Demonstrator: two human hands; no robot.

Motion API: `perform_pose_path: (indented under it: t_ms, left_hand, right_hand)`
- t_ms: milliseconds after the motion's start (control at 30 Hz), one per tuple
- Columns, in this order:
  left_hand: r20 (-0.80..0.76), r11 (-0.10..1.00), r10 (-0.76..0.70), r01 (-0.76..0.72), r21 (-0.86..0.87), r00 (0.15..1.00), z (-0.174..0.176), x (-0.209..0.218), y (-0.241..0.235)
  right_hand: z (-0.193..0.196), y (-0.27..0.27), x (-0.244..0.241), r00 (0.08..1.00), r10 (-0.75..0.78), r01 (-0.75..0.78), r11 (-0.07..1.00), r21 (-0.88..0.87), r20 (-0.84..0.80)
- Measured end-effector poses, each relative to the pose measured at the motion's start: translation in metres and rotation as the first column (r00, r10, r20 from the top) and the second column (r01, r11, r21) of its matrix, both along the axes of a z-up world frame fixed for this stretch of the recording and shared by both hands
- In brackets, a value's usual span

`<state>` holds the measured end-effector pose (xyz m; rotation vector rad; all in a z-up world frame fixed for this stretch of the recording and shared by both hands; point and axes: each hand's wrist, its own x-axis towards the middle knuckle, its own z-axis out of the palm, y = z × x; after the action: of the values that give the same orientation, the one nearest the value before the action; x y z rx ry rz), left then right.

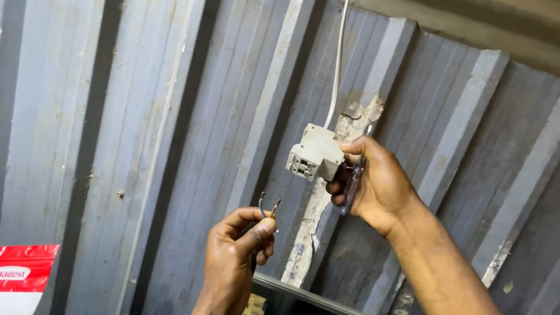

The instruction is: Wiring a circuit breaker by stripping wires and securing them into terminals using a screwdriver.

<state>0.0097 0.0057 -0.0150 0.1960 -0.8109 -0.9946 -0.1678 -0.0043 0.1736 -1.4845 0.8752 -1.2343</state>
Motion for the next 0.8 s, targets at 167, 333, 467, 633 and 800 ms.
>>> perform_pose_path:
  t_ms: [167,333,467,633,800]
  left_hand:
    - [0.036,0.999,0.038,-0.038,0.015,0.999,0.004,0.002,0.01]
    - [0.036,0.994,0.106,-0.106,0.01,0.994,0.005,-0.001,0.009]
    - [-0.017,0.978,0.198,-0.197,0.066,0.98,0.006,-0.007,0.011]
    - [0.031,0.957,0.266,-0.268,0.109,0.963,0.012,-0.009,0.016]
    - [0.0,0.945,0.317,-0.316,0.09,0.948,0.013,-0.014,0.008]
  right_hand:
    - [-0.003,0.004,-0.003,1.0,-0.011,0.01,0.999,-0.044,-0.015]
    - [-0.012,0.017,0.007,0.992,-0.115,0.108,0.986,-0.126,-0.047]
    - [-0.015,0.035,0.02,0.973,-0.206,0.18,0.961,-0.211,-0.108]
    - [-0.017,0.041,0.027,0.961,-0.24,0.194,0.939,-0.286,-0.135]
    - [-0.018,0.05,0.037,0.942,-0.285,0.222,0.926,-0.304,-0.179]
